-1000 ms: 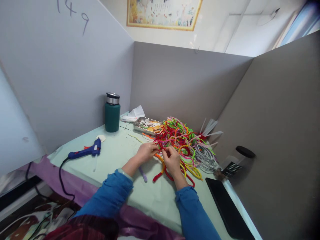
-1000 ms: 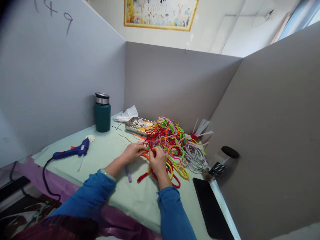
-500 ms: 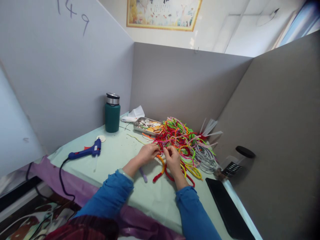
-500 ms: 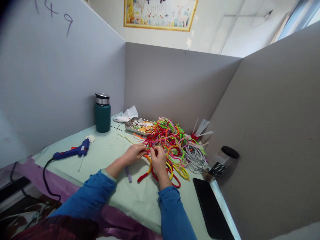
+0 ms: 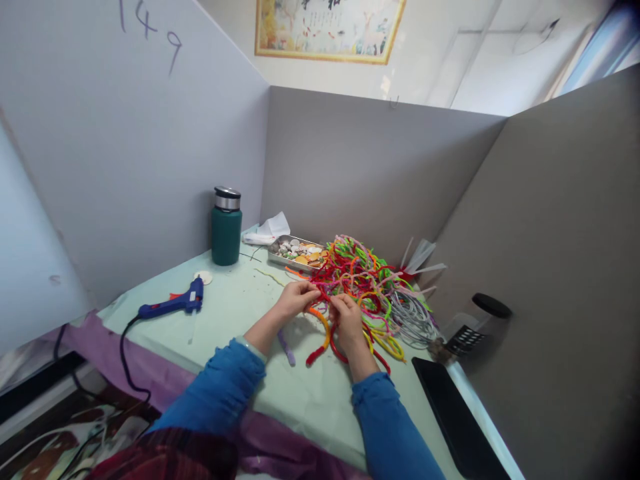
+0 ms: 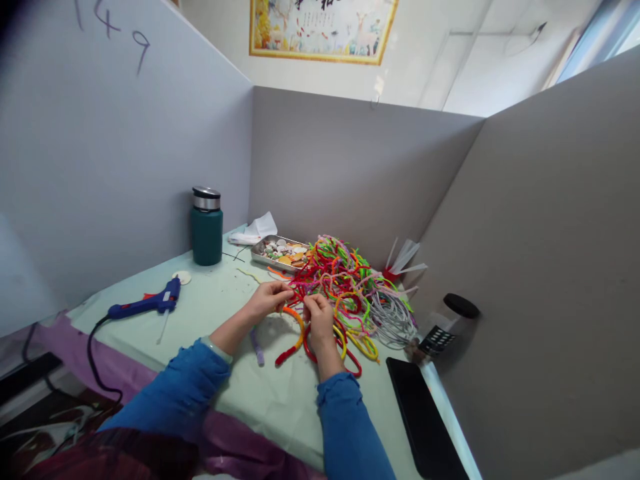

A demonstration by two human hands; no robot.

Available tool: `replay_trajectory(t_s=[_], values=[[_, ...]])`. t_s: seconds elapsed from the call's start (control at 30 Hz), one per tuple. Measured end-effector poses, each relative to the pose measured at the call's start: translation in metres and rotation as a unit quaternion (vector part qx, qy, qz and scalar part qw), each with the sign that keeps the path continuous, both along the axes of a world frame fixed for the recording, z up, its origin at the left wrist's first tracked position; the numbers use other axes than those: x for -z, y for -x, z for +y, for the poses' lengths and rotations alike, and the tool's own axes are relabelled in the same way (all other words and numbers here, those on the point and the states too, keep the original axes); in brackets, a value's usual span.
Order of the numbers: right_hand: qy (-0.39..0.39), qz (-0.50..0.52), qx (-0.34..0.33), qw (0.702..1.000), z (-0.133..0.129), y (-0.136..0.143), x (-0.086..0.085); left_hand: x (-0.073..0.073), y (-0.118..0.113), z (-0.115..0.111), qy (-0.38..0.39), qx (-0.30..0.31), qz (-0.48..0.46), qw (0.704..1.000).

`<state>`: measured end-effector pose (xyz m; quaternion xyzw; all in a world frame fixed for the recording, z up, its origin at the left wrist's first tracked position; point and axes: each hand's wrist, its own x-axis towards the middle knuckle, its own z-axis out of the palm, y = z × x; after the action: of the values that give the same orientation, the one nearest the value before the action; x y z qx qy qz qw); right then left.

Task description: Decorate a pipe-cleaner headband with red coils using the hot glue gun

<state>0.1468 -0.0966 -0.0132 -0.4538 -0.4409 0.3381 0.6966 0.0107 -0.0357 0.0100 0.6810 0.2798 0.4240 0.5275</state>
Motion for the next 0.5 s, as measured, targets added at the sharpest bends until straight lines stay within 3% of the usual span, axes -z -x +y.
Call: replay_trajectory(t_s=[0.3, 0.5], values=[[0.021, -0.082, -0.02, 0.996, -0.0039, 0.007, 0.0039, -0.0017, 0.0065, 0.0103, 0.082, -0.057, -0.151, 0.983], [-0.052, -0.17, 0.128, 0.976, -0.0025, 0.0045, 0.0002, 0.002, 0.0016, 0.0076, 0.017, -0.046, -0.031, 0.998]])
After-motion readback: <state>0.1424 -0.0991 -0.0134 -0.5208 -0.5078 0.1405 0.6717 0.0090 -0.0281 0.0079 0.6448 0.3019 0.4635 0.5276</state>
